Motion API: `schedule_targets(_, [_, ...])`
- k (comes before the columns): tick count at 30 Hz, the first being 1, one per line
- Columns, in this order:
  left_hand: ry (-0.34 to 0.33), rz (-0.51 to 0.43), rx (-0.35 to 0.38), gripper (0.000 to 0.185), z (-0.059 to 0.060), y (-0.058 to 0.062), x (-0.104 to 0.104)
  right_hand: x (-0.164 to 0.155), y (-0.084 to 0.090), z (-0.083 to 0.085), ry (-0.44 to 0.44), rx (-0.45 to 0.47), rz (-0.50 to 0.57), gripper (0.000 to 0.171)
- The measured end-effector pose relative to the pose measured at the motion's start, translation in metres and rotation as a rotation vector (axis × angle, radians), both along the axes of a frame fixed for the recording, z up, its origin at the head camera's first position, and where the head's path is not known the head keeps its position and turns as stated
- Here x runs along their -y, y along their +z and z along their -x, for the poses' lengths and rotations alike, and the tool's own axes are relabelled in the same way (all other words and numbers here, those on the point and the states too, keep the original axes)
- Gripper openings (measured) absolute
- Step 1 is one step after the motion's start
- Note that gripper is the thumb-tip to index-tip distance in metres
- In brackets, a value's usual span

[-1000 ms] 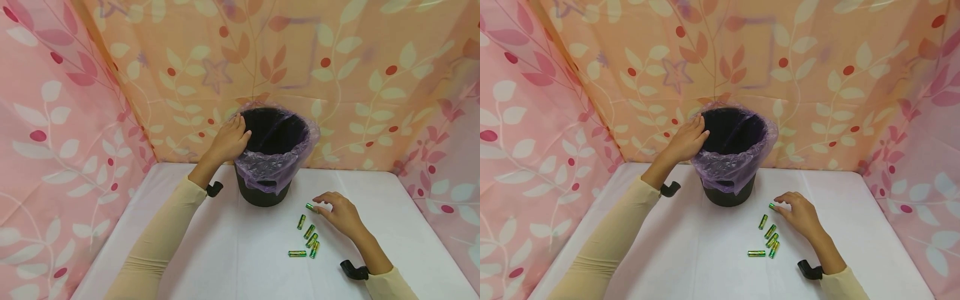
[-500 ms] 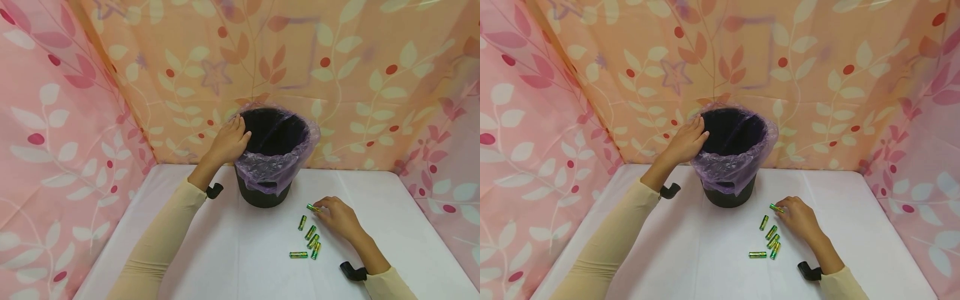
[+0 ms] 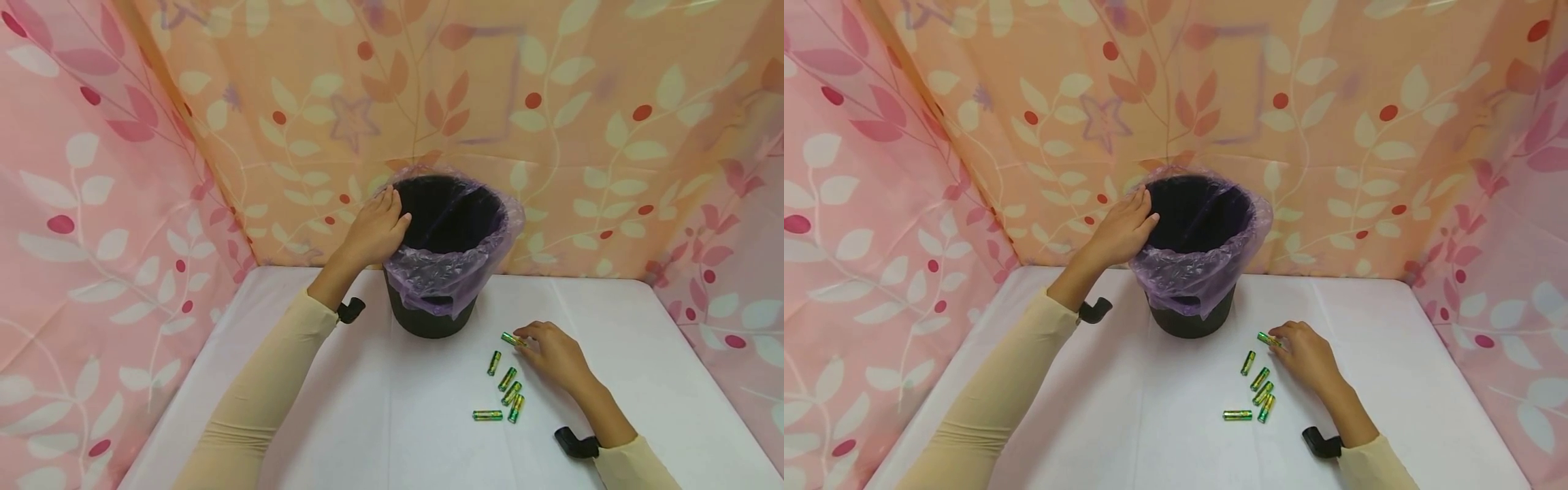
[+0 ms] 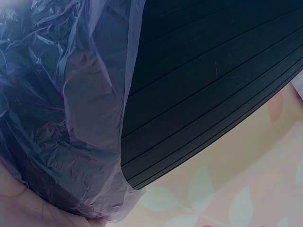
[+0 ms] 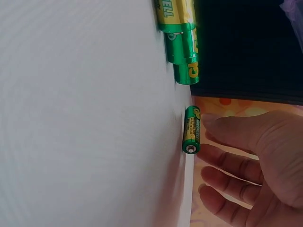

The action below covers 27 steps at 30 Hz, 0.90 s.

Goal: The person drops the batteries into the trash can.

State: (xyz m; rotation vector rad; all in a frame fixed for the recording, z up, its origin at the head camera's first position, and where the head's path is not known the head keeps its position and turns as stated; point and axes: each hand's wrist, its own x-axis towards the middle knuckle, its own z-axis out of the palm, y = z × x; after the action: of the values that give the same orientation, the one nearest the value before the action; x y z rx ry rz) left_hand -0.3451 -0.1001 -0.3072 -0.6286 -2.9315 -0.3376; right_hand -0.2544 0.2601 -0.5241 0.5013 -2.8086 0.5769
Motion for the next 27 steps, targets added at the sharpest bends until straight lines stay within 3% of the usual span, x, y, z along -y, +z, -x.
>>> schedule_targets(11, [0.005,0.0,0.009,0.066,0.0005,-0.0025,0.0021,0.0018,-0.0024,-0.0003,0.004,0.045,-0.007,0.021])
schedule_targets(27, [0.004,-0.016,0.003,0.066,0.0,-0.0008,0.0001,-0.0013,-0.0033,0.0022,0.015,0.023,0.015,0.018])
